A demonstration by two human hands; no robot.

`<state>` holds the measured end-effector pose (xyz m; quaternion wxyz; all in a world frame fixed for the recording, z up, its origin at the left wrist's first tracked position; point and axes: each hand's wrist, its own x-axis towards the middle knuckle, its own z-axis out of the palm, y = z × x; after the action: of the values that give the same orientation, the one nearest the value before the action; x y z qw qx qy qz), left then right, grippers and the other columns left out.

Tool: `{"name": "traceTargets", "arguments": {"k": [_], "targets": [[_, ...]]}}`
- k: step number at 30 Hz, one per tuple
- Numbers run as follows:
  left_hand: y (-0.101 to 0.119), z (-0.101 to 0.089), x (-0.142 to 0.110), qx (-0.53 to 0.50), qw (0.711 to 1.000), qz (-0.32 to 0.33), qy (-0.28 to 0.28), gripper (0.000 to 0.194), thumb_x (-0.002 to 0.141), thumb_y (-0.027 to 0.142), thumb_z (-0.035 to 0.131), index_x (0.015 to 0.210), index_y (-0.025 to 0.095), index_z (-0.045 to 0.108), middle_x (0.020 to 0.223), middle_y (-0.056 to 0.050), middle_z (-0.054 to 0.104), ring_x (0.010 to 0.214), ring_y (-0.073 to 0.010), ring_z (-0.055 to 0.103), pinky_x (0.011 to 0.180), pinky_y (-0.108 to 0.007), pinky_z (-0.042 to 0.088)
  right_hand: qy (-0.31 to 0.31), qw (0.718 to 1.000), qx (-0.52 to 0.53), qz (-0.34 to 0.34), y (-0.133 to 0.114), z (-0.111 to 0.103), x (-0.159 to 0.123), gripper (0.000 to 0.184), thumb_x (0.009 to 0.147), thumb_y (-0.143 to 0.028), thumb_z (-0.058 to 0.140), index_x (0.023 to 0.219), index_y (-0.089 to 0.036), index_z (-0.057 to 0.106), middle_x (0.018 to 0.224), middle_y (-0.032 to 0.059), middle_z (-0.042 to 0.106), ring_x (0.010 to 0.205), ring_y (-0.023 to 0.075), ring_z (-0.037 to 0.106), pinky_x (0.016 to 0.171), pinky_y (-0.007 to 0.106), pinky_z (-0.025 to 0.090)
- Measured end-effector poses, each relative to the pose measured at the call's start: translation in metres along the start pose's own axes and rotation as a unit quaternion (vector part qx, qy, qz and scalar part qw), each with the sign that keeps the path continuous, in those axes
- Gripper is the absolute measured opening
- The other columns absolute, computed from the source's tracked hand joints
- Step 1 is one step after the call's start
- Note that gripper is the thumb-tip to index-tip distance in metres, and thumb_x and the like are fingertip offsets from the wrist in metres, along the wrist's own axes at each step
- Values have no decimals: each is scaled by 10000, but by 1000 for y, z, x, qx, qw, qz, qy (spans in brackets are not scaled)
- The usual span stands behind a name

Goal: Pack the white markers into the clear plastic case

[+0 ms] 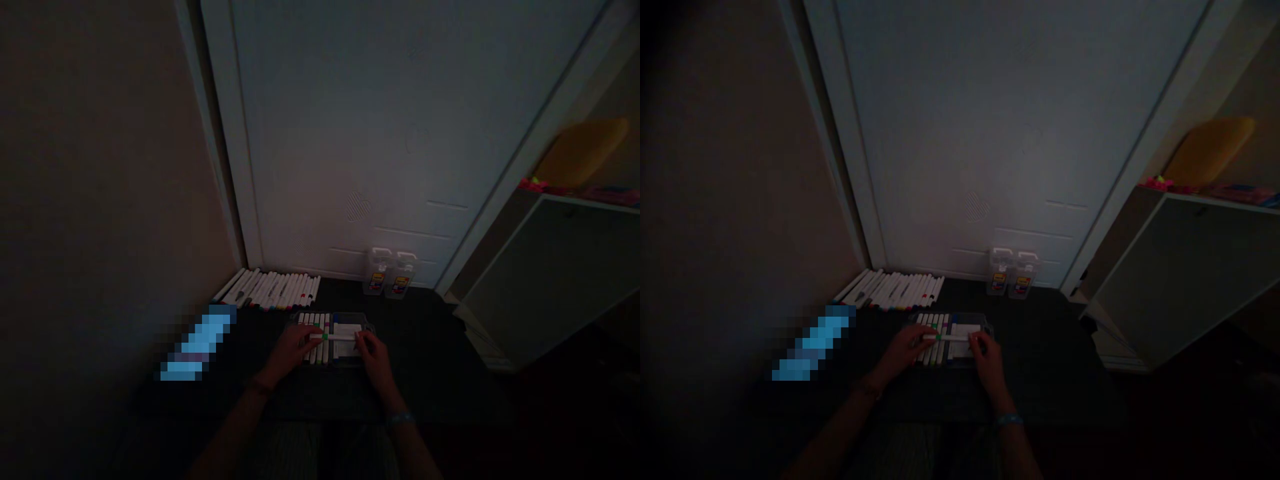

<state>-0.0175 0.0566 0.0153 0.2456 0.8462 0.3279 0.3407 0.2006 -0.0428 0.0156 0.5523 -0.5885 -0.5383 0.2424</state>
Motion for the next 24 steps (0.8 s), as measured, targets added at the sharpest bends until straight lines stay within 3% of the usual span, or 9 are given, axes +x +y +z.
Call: {"name": "traceTargets", "arguments": {"k": [7,24], "targets": [[3,0,0,-14,1000,-24,10,250,853,393,517,975,230,662,1002,-28,678,941,-191,599,868,-318,448,-3,1000,-2,-11,-2,-1,-1,323,840,-424,535,1022,-188,659,892,36,663,767,174,580,693,254,448],[13,-6,2,-20,999,-41,-8,290,871,416,468,1004,223,638,958,-30,668,842,-187,591,799,-298,442,1,998,-43,-41,-5,0,-2,280,853,-395,527,1002,-198,658,921,35,663,755,169,575,693,262,447]]}}
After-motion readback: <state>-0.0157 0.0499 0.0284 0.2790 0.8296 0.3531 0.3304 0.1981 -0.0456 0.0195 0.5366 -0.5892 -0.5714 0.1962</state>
